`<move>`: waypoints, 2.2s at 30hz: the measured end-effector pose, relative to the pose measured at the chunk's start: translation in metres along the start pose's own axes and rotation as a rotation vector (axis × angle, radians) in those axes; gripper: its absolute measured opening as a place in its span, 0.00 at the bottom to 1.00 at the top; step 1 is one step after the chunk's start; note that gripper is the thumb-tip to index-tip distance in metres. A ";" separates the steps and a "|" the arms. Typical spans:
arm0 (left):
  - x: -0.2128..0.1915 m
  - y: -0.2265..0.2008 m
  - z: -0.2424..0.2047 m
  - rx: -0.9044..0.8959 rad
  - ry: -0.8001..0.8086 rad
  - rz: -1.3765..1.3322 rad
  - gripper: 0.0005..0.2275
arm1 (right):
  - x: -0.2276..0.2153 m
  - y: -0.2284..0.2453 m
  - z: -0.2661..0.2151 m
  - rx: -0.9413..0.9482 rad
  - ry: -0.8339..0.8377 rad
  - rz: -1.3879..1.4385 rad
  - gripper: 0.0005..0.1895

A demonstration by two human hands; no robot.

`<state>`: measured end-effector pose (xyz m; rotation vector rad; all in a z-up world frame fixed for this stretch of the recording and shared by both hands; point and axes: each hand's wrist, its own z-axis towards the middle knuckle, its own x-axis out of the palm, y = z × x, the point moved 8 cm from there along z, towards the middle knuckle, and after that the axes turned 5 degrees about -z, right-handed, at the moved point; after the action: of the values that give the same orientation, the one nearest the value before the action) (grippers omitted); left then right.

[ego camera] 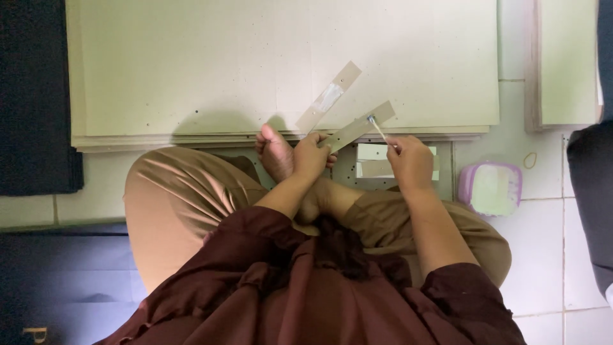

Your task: Applying adhesive to white strips and attaching them to boards to assemble packaging materials

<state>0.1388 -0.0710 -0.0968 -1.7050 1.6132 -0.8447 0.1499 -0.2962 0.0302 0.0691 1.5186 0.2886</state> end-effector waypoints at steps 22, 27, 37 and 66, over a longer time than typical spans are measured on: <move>0.001 0.002 0.001 -0.054 0.043 -0.064 0.16 | 0.018 -0.025 -0.026 0.349 0.350 0.309 0.12; 0.005 0.011 0.013 -0.012 0.045 0.004 0.15 | 0.018 -0.002 -0.026 0.288 0.378 0.350 0.13; 0.004 0.003 0.006 -0.033 0.060 -0.130 0.16 | 0.009 -0.003 -0.025 0.280 0.325 0.185 0.11; 0.007 0.007 0.008 -0.053 0.081 -0.186 0.17 | 0.017 -0.020 -0.022 0.242 0.241 -0.003 0.07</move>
<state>0.1412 -0.0780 -0.1071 -1.9030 1.5594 -0.9797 0.1312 -0.3143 0.0080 0.2301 1.7884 0.1119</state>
